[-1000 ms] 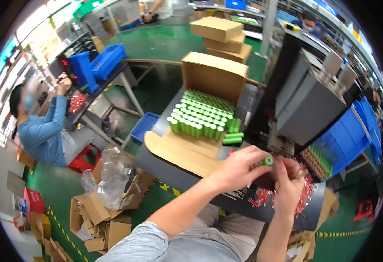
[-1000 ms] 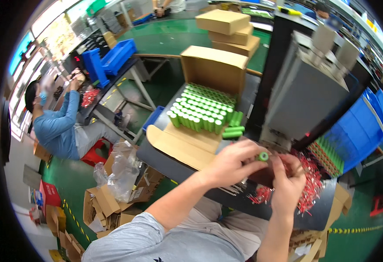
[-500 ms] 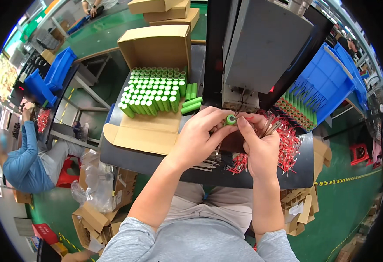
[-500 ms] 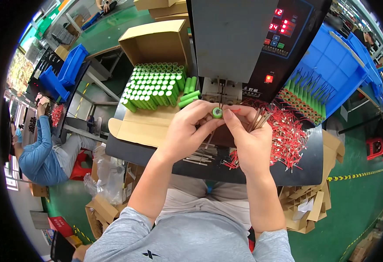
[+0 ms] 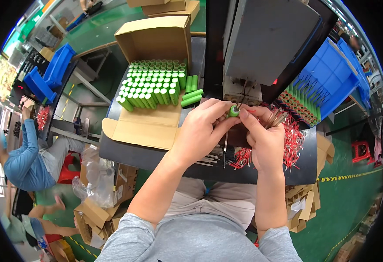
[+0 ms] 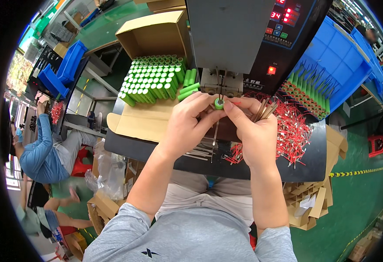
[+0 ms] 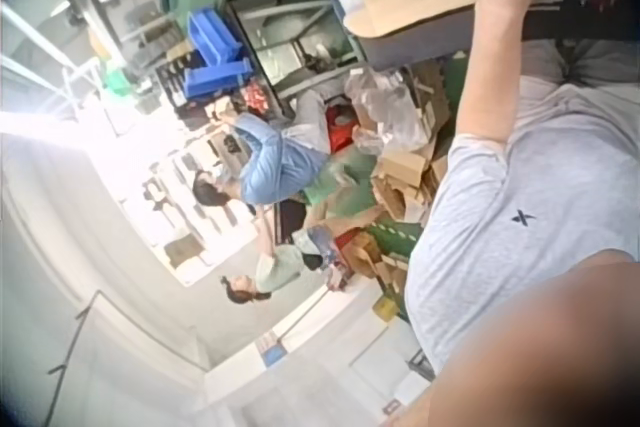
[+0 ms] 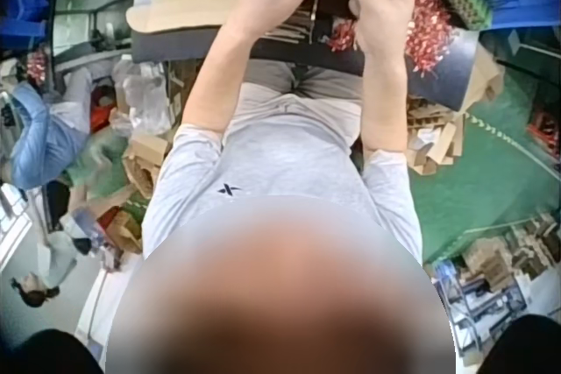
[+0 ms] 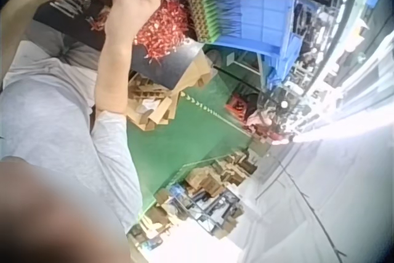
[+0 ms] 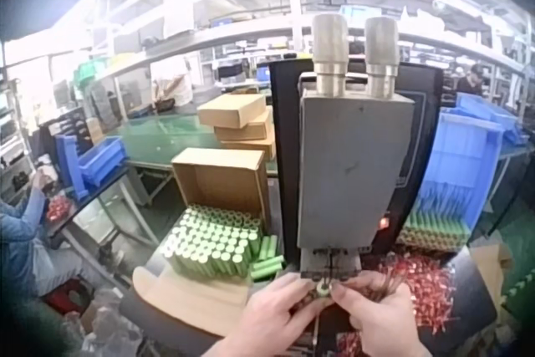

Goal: Assembling individual battery cells into packs and using a spot-welding machine to secure connections.

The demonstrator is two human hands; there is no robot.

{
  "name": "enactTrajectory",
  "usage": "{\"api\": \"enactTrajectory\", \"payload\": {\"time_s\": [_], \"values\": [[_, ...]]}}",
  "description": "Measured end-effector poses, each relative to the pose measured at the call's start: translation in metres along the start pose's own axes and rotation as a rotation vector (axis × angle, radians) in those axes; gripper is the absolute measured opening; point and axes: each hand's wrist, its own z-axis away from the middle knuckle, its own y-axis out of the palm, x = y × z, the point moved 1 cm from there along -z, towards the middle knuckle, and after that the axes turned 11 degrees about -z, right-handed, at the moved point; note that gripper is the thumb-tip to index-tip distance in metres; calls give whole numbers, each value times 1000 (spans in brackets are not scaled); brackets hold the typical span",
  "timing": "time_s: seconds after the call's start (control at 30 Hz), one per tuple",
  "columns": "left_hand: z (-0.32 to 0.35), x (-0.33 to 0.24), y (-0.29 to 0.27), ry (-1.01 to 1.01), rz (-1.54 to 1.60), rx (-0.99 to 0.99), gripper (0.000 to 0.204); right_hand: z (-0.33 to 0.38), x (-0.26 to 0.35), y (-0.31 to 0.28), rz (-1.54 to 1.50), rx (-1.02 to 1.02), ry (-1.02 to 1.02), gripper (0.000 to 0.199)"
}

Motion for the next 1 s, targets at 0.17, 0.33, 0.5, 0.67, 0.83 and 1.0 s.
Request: {"api": "enactTrajectory", "payload": {"time_s": [0.17, 0.33, 0.5, 0.67, 0.83, 1.0], "values": [[0, -2, -1, -10, -4, 14, 26, -1, -1, -5, -27, 21, 17, 10], [-2, 3, 4, 66, 20, -61, 29, -2, 0, -5, -32, 24, 4, 9], [-2, 2, 3, 47, -15, -52, 27, -3, 0, -6, -47, 35, 13, 8], [1, 2, -1, -4, 9, 20, 25, 0, -2, -2, -27, 37, 10, 8], [0, 0, 1, -28, 83, 18, 27, 2, 3, 0, -19, 34, 2, 8], [12, -12, -8, 43, 56, 87, 23, 18, 10, -12, 25, 129, -50, 13]]}}
